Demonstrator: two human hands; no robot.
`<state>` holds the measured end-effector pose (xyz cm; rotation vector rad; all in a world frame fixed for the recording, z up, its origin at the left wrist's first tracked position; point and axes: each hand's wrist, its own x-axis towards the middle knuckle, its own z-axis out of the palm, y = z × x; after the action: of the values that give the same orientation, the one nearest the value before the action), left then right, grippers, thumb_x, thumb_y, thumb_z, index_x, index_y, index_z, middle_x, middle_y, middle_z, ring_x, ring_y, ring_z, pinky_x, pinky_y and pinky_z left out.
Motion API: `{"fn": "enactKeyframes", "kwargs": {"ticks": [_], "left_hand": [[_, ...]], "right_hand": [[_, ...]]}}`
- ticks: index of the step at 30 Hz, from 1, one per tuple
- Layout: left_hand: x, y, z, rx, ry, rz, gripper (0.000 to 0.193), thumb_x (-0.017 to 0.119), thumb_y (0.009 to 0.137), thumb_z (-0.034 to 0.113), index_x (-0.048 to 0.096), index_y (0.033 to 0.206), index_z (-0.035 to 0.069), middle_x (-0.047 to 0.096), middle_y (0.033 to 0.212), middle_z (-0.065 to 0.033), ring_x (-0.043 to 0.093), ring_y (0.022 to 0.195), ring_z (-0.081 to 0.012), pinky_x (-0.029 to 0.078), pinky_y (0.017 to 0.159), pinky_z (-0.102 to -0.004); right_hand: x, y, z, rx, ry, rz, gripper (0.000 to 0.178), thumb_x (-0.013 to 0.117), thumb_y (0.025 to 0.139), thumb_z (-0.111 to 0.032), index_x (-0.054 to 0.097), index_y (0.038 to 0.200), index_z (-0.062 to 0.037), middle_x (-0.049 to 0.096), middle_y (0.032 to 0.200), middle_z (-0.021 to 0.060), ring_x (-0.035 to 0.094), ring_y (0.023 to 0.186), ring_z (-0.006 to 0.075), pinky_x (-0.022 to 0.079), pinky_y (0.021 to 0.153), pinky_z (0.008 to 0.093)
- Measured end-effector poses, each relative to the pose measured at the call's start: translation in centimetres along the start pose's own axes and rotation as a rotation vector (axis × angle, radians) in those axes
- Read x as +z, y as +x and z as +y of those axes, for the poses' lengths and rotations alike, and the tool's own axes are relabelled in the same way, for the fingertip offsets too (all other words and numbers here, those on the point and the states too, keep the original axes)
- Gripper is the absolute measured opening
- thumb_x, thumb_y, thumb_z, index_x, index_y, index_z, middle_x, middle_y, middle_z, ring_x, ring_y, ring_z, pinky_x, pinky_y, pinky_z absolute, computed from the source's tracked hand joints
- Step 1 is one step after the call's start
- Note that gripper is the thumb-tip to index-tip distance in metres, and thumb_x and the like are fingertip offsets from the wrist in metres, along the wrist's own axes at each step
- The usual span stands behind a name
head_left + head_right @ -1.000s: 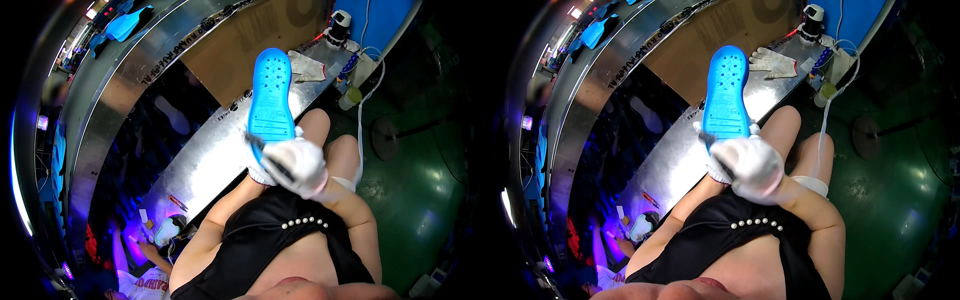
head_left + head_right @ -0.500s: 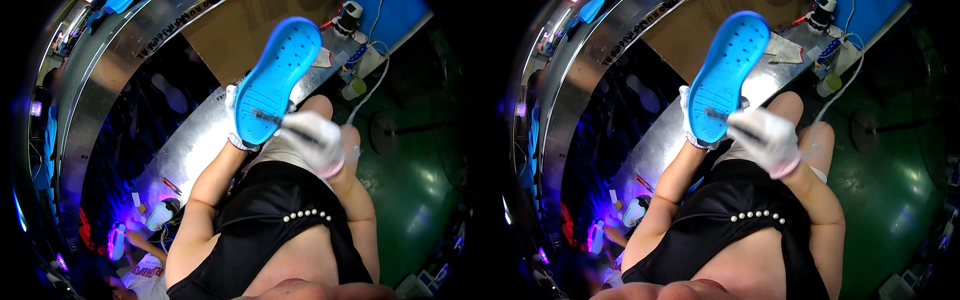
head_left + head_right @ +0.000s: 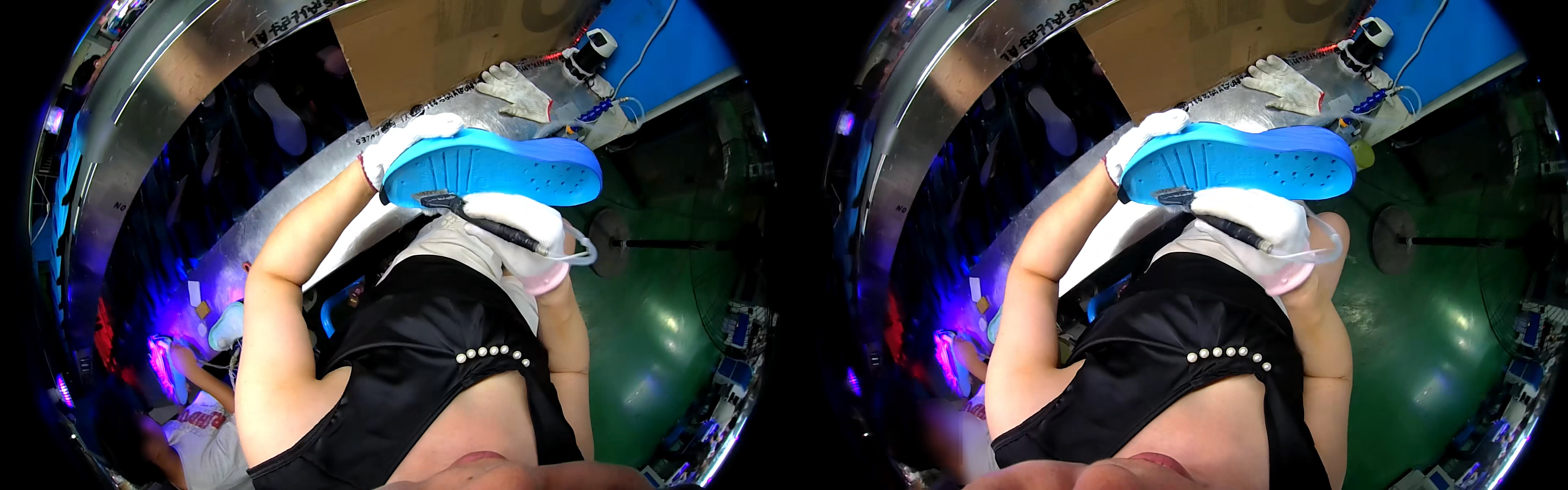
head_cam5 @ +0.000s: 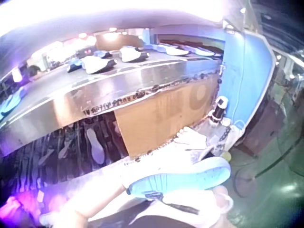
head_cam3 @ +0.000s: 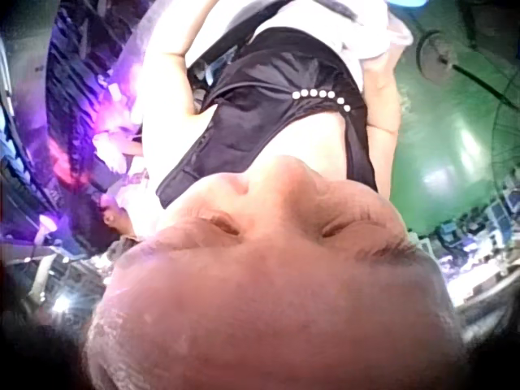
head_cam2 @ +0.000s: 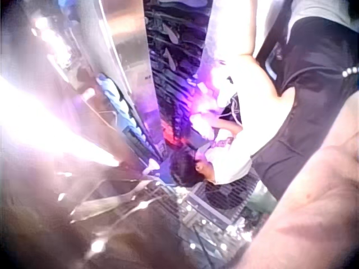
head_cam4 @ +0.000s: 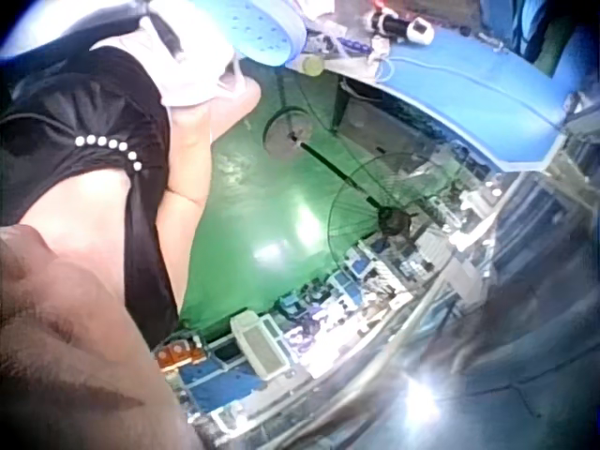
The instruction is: The person takes blue shoe soles from a conveyor belt and applies glue to the bottom surface using a brush connected to a supply line.
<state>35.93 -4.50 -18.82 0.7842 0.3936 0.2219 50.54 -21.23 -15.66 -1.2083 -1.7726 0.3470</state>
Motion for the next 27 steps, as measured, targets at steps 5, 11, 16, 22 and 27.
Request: {"fn": "enactKeyframes", "kwargs": {"ticks": [5, 11, 16, 22, 27], "left_hand": [[-1.1, 0.0, 0.3, 0.336, 0.377, -0.013, 0.037, 0.066, 0.083, 0.040, 0.062, 0.108, 0.013, 0.060, 0.095, -0.0079, 0.062, 0.086, -0.0214, 0.053, 0.077, -0.0348], [-5.3, 0.6, 0.1, 0.628, 0.603, -0.130, 0.033, 0.061, 0.087, 0.036, 0.060, 0.112, 0.016, 0.058, 0.099, -0.0090, 0.061, 0.095, -0.0220, 0.051, 0.085, -0.0335], [-1.6, -2.1, 2.8, 0.107, 0.219, -0.008, 0.024, 0.063, 0.086, 0.039, 0.059, 0.096, 0.017, 0.058, 0.093, -0.0071, 0.060, 0.089, -0.0182, 0.050, 0.079, -0.0310], [-5.5, -1.7, 2.3, 0.685, 0.849, -0.115, 0.051, 0.057, 0.087, 0.046, 0.052, 0.128, 0.017, 0.045, 0.129, -0.0155, 0.043, 0.120, -0.0266, 0.038, 0.099, -0.0380], [0.1, -5.1, 5.1, -0.008, 0.308, 0.174, 0.064, 0.056, 0.087, 0.048, 0.043, 0.136, 0.009, 0.058, 0.114, -0.0239, 0.066, 0.088, -0.0345, 0.057, 0.064, -0.0430]], "right_hand": [[-0.3, 0.0, -3.2, -0.181, -0.306, -0.159, 0.027, 0.070, 0.066, -0.004, 0.070, 0.093, -0.0082, 0.070, 0.091, 0.0083, 0.066, 0.072, 0.0212, 0.052, 0.064, 0.0284], [-1.4, 0.2, -3.9, -0.238, -0.458, -0.222, 0.025, 0.073, 0.065, 0.000, 0.071, 0.090, -0.0043, 0.071, 0.092, 0.0127, 0.067, 0.069, 0.0220, 0.051, 0.062, 0.0277], [-2.0, -0.2, -1.6, -0.197, -0.327, -0.025, 0.026, 0.068, 0.066, -0.004, 0.071, 0.092, -0.0086, 0.071, 0.095, 0.0093, 0.062, 0.063, 0.0176, 0.047, 0.056, 0.0257], [-2.3, 0.5, -3.4, -0.284, -0.388, 0.009, 0.023, 0.068, 0.066, -0.007, 0.072, 0.089, -0.0090, 0.071, 0.095, 0.0114, 0.062, 0.061, 0.0177, 0.047, 0.055, 0.0257], [-2.9, -0.2, -4.9, -0.245, -0.552, -0.212, 0.024, 0.072, 0.065, -0.004, 0.071, 0.088, -0.0072, 0.071, 0.095, 0.0135, 0.065, 0.065, 0.0216, 0.049, 0.057, 0.0275]]}}
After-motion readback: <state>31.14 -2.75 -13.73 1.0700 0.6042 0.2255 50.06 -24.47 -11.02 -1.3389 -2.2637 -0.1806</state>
